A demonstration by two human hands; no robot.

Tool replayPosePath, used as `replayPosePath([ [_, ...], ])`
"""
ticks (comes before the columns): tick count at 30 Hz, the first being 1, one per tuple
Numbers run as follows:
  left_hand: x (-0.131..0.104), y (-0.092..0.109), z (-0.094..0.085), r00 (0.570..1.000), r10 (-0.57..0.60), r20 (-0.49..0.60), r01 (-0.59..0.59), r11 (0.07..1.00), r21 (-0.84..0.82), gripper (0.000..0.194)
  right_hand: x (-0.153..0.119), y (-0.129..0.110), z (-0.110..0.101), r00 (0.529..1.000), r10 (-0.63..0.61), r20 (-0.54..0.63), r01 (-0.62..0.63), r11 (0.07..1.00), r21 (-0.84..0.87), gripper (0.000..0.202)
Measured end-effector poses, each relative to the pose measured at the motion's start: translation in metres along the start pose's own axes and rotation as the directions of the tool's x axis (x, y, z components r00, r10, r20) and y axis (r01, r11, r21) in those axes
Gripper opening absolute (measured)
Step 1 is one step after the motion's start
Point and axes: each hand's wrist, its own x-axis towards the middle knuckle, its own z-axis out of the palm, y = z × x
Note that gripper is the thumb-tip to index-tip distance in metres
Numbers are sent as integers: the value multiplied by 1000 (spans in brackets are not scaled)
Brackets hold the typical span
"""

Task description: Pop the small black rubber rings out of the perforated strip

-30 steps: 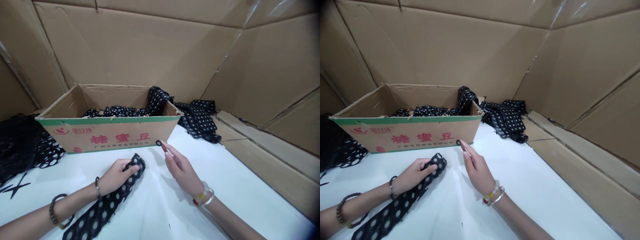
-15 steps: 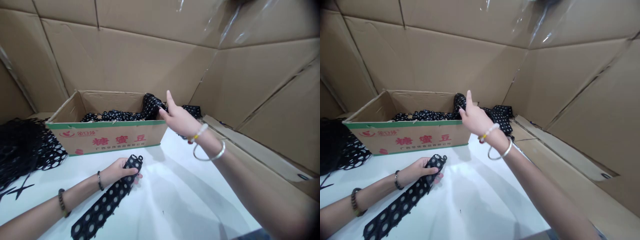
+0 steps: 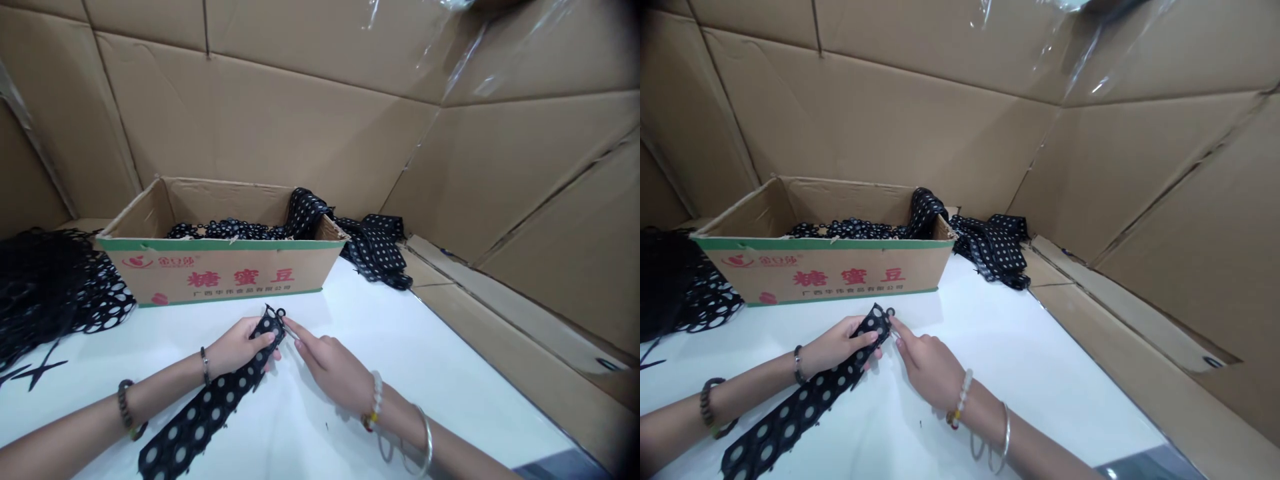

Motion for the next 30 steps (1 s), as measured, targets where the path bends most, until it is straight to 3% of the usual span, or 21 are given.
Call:
replayPosePath([
  [3, 1, -3, 0, 1000, 14, 5, -14, 1000, 21, 35, 2, 0, 2, 1000, -8, 0, 8, 999, -35, 46],
  [6, 1, -7, 2, 997, 83, -9, -82, 991, 106, 28, 5, -2, 6, 999, -44, 13, 46, 977, -206, 47],
  [11, 0, -9, 3, 982, 170, -79, -135, 933, 333, 28, 12, -15, 13, 996, 27, 89, 19, 881, -473, 68],
  [19, -3, -6, 1, 958, 278, -68, -210, 844, 493, 28, 25, -29, 31, 995, 91, -32, -94, 856, -509, 69],
  [22, -2, -5, 0, 966, 251, -65, -209, 900, 382, 27, 28, -19, 28, 996, 71, -58, -87, 931, -354, 60],
  [25, -1, -2, -3, 981, 192, -39, -178, 955, 238, 25, 30, -6, 21, 997, -23, -67, 26, 999, 40, 40],
  [27, 0, -1, -5, 983, 183, -19, -174, 959, 223, 26, 31, 1, 18, 990, -117, -82, 135, 952, 275, 35],
  [30, 1, 0, -8, 987, 158, -4, -154, 969, 193, 30, 34, 8, 16, 979, -189, -81, 205, 874, 441, 35],
])
